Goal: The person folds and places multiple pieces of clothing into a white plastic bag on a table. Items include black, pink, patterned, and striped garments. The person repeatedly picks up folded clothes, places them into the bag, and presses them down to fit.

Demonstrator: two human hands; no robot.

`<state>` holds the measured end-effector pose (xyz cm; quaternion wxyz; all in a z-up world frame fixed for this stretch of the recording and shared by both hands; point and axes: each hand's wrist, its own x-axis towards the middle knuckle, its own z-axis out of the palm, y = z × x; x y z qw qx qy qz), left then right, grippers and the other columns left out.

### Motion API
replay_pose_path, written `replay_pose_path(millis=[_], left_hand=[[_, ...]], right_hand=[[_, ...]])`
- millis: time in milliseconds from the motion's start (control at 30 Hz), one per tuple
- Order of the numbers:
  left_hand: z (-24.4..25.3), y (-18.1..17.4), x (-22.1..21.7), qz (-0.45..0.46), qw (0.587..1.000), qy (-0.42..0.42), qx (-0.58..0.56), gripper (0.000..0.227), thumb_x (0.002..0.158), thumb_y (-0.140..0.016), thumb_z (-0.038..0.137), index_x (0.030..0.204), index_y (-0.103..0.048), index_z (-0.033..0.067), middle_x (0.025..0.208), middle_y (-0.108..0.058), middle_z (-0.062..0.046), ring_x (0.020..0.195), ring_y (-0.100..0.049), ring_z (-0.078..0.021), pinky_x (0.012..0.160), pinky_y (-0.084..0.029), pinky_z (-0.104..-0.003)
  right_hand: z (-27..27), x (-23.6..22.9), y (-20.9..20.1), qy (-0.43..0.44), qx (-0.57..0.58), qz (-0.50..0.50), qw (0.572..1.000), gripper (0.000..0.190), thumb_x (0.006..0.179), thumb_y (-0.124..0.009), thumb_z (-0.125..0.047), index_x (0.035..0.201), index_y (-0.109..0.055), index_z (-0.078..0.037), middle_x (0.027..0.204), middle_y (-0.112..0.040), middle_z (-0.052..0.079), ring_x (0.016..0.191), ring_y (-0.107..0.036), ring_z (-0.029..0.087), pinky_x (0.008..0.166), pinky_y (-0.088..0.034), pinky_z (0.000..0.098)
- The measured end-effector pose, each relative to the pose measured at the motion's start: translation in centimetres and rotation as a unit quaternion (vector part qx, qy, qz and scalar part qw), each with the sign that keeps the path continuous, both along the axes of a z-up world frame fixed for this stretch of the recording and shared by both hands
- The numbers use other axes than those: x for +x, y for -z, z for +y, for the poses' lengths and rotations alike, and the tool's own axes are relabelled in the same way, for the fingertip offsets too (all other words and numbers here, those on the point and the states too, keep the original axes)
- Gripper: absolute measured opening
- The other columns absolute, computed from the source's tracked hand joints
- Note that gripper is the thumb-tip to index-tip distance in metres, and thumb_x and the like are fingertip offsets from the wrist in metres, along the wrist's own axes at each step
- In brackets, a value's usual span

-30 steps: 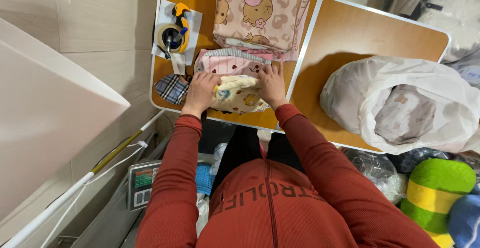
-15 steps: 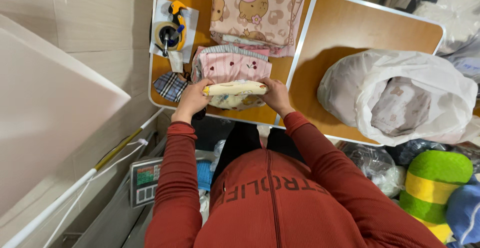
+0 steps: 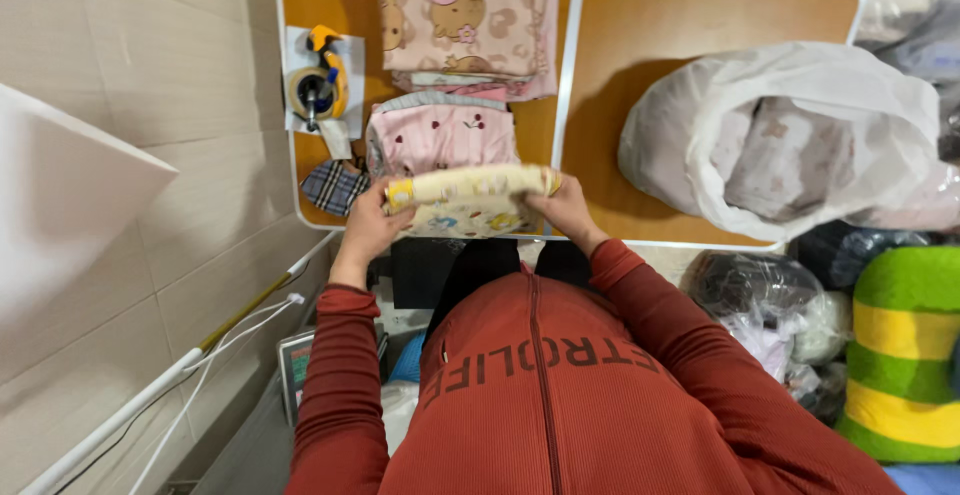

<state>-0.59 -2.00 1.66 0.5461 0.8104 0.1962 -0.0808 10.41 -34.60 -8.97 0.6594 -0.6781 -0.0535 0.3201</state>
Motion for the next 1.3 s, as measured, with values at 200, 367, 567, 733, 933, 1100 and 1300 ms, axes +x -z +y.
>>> replay_pose_path(millis=[200, 367, 567, 733, 933, 1100, 1300], left_hand=[[-2.5, -0.6, 4.9, -0.024, 0.994, -0.030, -0.105, 0.031, 0.097, -0.072, 0.013, 0.122, -0.067, -0.0034, 0.106, -0.077, -0.010, 0.089, -0.071, -0.0125, 0.076, -0.059, -0.028], [-3.8, -3.2, 9.5, 0.000, 0.994, -0.049, -0.102, 0.030, 0.095, -0.068, 0.013, 0.122, -0.067, 0.0001, 0.107, -0.076, -0.007, 0.088, -0.071, -0.0114, 0.074, -0.058, -0.029], [-4.4, -4.7, 14.5, -0.159, 0.982, 0.005, -0.106, 0.028, 0.098, -0.072, 0.011, 0.122, -0.069, -0.0023, 0.112, -0.076, -0.008, 0.098, -0.068, -0.0086, 0.088, -0.055, -0.025], [-5.5, -4.2, 15.7, -0.136, 0.984, -0.004, -0.118, 0.029, 0.098, -0.072, 0.015, 0.120, -0.065, -0.0018, 0.106, -0.072, -0.003, 0.090, -0.068, -0.0080, 0.066, -0.061, -0.026], [-9.9, -3.1, 17.1, -0.059, 0.989, 0.023, -0.137, 0.029, 0.096, -0.071, 0.014, 0.121, -0.067, -0.0002, 0.100, -0.072, -0.005, 0.079, -0.066, -0.0104, 0.059, -0.056, -0.025], [-17.4, -4.1, 20.9, -0.078, 0.982, 0.127, -0.118, 0.030, 0.094, -0.072, 0.013, 0.120, -0.067, -0.0007, 0.103, -0.073, -0.003, 0.085, -0.067, -0.0069, 0.065, -0.058, -0.024], [-31.3, -5.4, 28.1, -0.004, 0.962, 0.249, -0.110, 0.033, 0.091, -0.073, 0.017, 0.121, -0.069, 0.0046, 0.098, -0.073, -0.002, 0.081, -0.066, -0.0058, 0.061, -0.057, -0.026]], right_hand=[[-1.3, 2.3, 0.9, 0.095, -0.001, 0.027, 0.995, 0.018, 0.099, -0.065, -0.014, 0.109, -0.073, 0.000, 0.096, -0.074, 0.001, 0.086, -0.065, 0.009, 0.076, -0.055, 0.0265], [-1.8, 6.3, -3.5, 0.129, -0.009, 0.018, 0.991, 0.021, 0.097, -0.064, -0.017, 0.109, -0.073, -0.003, 0.096, -0.075, -0.001, 0.085, -0.066, 0.007, 0.075, -0.055, 0.0246], [-3.0, 11.0, -11.1, 0.125, 0.094, -0.005, 0.988, 0.022, 0.102, -0.065, -0.019, 0.116, -0.070, -0.002, 0.106, -0.075, 0.000, 0.093, -0.068, 0.007, 0.082, -0.056, 0.0260], [-5.0, 11.1, -11.4, 0.122, 0.075, 0.001, 0.990, 0.026, 0.101, -0.064, -0.021, 0.119, -0.069, -0.002, 0.107, -0.075, 0.000, 0.094, -0.069, 0.009, 0.083, -0.058, 0.0271], [-8.7, 6.1, -6.2, 0.201, 0.023, -0.056, 0.978, 0.027, 0.100, -0.065, -0.017, 0.120, -0.068, 0.000, 0.108, -0.073, 0.004, 0.098, -0.066, 0.012, 0.087, -0.055, 0.0291], [-15.0, 2.9, -5.7, 0.333, 0.054, 0.034, 0.941, 0.027, 0.100, -0.062, -0.017, 0.121, -0.067, -0.001, 0.110, -0.074, 0.004, 0.098, -0.068, 0.014, 0.087, -0.055, 0.0295], [-24.2, 1.1, -5.4, 0.487, 0.073, 0.029, 0.870, 0.030, 0.102, -0.061, -0.015, 0.128, -0.063, 0.000, 0.118, -0.071, 0.007, 0.105, -0.066, 0.015, 0.093, -0.053, 0.0304]])
